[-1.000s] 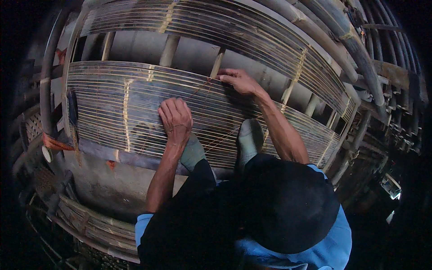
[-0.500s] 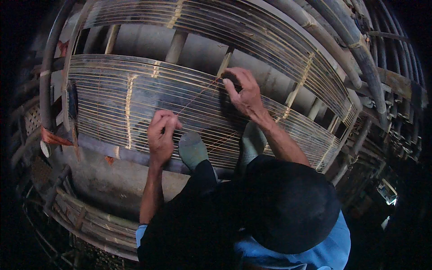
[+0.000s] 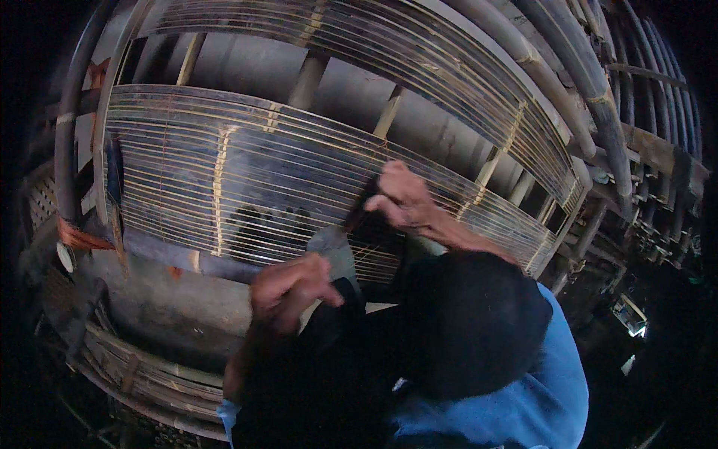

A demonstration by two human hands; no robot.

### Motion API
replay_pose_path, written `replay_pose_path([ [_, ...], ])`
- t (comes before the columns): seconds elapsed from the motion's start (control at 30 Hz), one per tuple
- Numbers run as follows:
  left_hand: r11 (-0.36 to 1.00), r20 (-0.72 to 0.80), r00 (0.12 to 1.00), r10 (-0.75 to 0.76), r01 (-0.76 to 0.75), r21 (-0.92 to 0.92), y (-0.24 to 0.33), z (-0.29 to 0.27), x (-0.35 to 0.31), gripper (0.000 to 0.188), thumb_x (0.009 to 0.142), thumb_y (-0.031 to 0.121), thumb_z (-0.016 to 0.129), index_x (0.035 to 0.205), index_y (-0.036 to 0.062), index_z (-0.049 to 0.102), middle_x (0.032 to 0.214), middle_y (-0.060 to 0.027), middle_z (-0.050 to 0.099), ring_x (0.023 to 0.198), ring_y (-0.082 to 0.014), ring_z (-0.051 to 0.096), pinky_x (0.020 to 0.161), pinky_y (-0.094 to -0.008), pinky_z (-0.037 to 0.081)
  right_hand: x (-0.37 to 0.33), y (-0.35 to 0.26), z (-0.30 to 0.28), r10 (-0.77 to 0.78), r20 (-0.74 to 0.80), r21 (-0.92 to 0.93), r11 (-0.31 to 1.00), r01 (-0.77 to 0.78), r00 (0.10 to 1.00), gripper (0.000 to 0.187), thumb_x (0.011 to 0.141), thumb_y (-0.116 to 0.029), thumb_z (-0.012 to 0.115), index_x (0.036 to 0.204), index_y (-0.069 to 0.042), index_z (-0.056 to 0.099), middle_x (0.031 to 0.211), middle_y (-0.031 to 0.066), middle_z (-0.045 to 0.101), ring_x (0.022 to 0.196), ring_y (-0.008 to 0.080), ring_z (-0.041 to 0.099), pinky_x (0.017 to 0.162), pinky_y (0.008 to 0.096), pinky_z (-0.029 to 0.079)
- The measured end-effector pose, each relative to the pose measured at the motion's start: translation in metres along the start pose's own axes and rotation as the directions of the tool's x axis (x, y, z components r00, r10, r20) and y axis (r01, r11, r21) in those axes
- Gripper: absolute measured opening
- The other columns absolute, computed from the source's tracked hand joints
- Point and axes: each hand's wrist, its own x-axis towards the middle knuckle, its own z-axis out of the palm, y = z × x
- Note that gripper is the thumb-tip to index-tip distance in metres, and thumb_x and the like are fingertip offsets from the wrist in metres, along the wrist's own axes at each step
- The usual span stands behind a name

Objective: The person weaves thin bamboo strips into a screen by hand, threading a long piece of cord around horizontal bamboo poles and through the vertical strips to secure them.

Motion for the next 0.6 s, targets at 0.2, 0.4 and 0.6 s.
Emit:
replay_pose_path([
  [0.2, 0.966, -0.269, 0.963, 0.036, -0.102, -0.238, -0.010, -0.043, -0.034, 0.037, 0.099, 0.027, 0.062, 0.072, 0.0014, 0.059, 0.066, -0.0036, 0.049, 0.060, -0.0174, 0.039, 0.069, -0.0363, 0.041, 0.038, -0.027, 0.047, 0.101, -0.107, -0.057, 0.993, -0.107, 0.989, 0.042, 0.077, -0.025, 0.083, 0.063, -0.009, 0.047, 0.060, 0.0095, 0.041, 0.060, 0.0292, 0.042, 0.063, 0.0397, 0.032],
  [0.4, 0.225, -0.438, 0.694, 0.572, 0.380, 0.897, -0.011, -0.036, 0.012, 0.027, 0.091, 0.024, 0.074, 0.095, -0.0006, 0.064, 0.099, -0.0128, 0.059, 0.095, -0.0292, 0.054, 0.085, -0.0424, 0.043, 0.049, -0.028, 0.035, 0.119, -0.054, 0.048, 0.992, -0.117, 0.991, 0.039, 0.090, -0.028, 0.076, 0.066, -0.008, 0.053, 0.061, 0.0110, 0.046, 0.060, 0.0304, 0.042, 0.066, 0.0402, 0.036],
  [0.6, 0.769, -0.337, 0.907, 0.251, 0.025, 0.639, -0.075, 0.033, 0.023, 0.033, 0.083, 0.016, 0.081, 0.105, 0.0021, 0.059, 0.099, -0.0141, 0.060, 0.095, -0.0258, 0.061, 0.078, -0.0415, 0.050, 0.060, -0.050, 0.017, 0.321, -0.091, 0.306, 0.910, -0.281, 0.943, 0.048, 0.099, -0.026, 0.068, 0.062, -0.002, 0.047, 0.056, 0.0060, 0.034, 0.053, 0.0116, 0.032, 0.045, 0.0341, 0.029],
])
